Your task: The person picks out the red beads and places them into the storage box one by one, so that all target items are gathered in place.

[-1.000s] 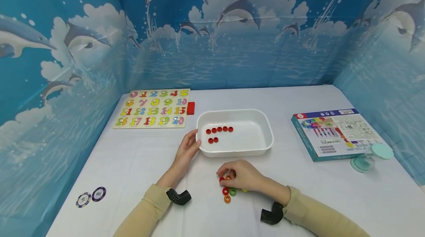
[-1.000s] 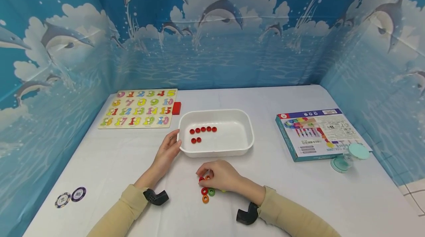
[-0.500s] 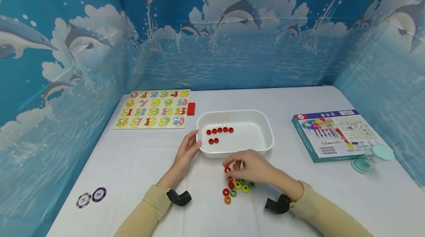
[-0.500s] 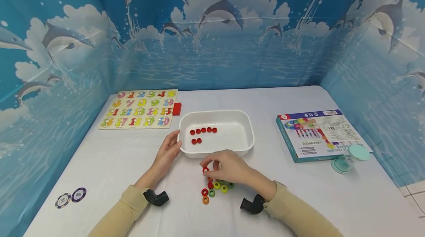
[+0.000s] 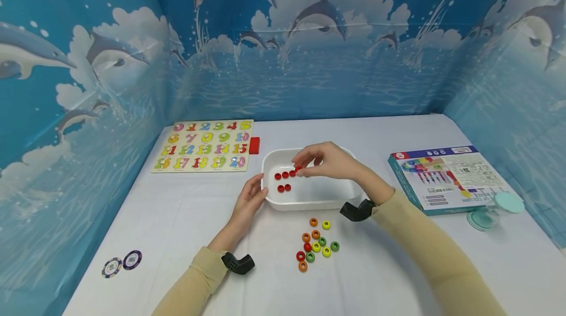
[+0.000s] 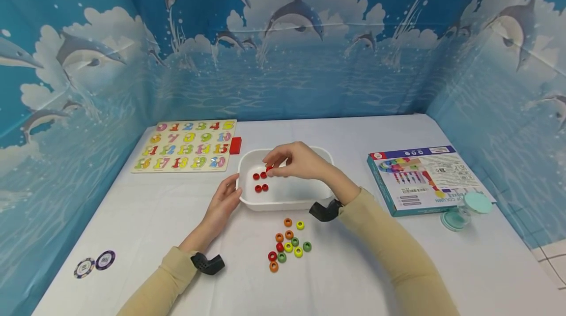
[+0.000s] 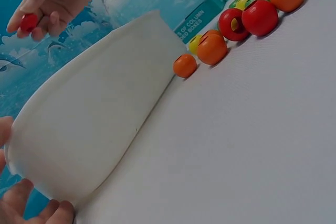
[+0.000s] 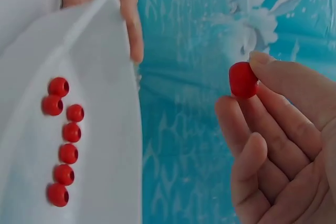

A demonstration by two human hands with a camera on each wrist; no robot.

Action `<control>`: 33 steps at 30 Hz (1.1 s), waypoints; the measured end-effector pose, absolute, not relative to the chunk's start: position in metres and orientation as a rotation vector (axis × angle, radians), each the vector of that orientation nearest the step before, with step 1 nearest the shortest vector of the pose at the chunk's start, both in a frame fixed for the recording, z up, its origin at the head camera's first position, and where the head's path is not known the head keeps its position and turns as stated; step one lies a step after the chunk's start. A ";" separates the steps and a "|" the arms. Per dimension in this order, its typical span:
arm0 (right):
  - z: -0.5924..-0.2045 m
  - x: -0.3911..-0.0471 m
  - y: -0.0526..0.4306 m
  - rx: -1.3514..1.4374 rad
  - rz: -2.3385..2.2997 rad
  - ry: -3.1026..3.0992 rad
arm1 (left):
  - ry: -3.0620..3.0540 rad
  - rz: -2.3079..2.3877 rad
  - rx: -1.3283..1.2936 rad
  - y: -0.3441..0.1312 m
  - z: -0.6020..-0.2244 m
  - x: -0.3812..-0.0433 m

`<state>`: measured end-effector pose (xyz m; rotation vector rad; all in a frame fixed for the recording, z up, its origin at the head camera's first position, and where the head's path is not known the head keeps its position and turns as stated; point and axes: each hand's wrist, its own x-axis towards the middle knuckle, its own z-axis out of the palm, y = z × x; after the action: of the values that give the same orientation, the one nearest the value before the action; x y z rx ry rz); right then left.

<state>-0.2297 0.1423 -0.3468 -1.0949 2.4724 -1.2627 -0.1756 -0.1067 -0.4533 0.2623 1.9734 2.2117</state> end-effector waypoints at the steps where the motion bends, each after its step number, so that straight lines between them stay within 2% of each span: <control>1: -0.349 -0.237 0.141 -1.074 -1.280 2.443 | 1.972 2.212 0.265 -0.107 -0.453 -0.176; 7: -0.377 -0.272 0.134 -0.914 -1.347 2.319 | 1.980 2.201 0.250 -0.107 -0.454 -0.176; 12: -0.400 -0.285 0.132 -0.784 -1.293 2.237 | 1.983 2.194 0.274 -0.107 -0.454 -0.177; 24: -0.423 -0.284 0.119 -0.876 -0.987 2.355 | 2.005 2.188 0.260 -0.108 -0.452 -0.177; 33: -0.422 -0.276 0.113 -0.877 -0.880 2.421 | 2.000 2.213 0.263 -0.109 -0.470 -0.184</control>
<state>-0.2762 0.1125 -0.4220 -0.8774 2.4214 -0.8795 -0.1842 -0.1086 -0.4695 0.2631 1.9999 2.2127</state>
